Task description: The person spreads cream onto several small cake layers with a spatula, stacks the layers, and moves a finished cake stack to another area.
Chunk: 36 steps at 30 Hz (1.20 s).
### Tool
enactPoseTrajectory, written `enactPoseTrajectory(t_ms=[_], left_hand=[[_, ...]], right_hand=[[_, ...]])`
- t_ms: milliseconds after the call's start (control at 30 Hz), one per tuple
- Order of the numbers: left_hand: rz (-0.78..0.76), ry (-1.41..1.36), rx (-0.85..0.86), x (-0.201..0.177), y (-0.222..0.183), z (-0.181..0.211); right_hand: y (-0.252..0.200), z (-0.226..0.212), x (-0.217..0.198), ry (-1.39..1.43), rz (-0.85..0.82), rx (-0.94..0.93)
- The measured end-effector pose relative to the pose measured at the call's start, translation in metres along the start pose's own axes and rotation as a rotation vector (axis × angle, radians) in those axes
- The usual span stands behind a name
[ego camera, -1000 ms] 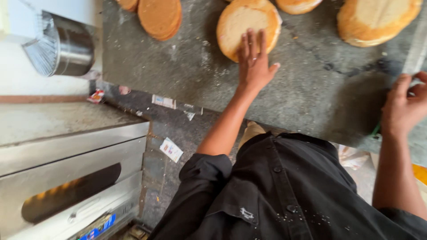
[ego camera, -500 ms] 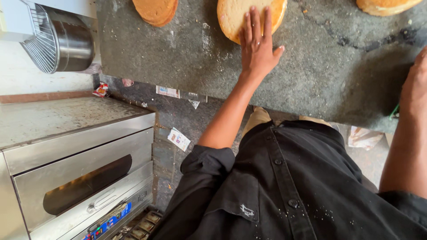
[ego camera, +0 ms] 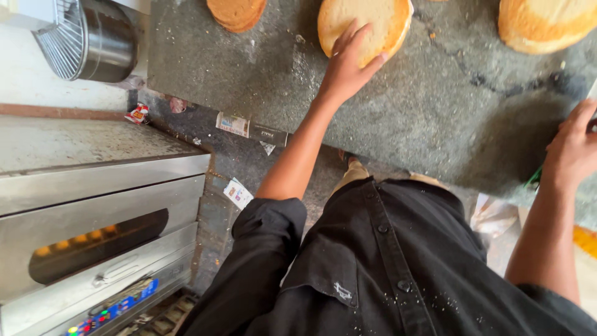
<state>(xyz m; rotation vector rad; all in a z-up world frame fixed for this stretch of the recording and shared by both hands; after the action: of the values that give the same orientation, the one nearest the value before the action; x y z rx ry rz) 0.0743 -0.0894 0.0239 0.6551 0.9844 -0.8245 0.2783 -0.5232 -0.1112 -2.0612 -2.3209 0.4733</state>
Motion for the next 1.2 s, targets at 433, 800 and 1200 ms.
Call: enactPoseTrajectory(t_ms=[433, 800, 1200], left_hand=[[0.483, -0.574, -0.403, -0.073, -0.038, -0.218], [0.346, -1.078, -0.941, -0.075, -0.017, -0.354], [0.201, -1.034, -0.82, -0.082, -0.018, -0.305]], right_hand=[[-0.023, -0.07, 0.006, -0.118, 0.023, -0.523], [-0.033, -0.084, 0.017, -0.12, 0.115, -0.109], [-0.002, -0.175, -0.054, -0.575, 0.356, -0.667]])
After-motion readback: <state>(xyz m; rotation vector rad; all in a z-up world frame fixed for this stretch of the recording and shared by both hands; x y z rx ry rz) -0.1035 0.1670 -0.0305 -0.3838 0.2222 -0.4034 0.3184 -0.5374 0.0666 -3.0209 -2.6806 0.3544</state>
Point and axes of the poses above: each hand's wrist, its own y-axis towards the middle knuckle, its own x-axis out of the palm, z = x × y, the point moved 7 cm from there along y, towards the middle knuckle, and after that the axes turned 9 degrees about y, right-handed, at the moved point
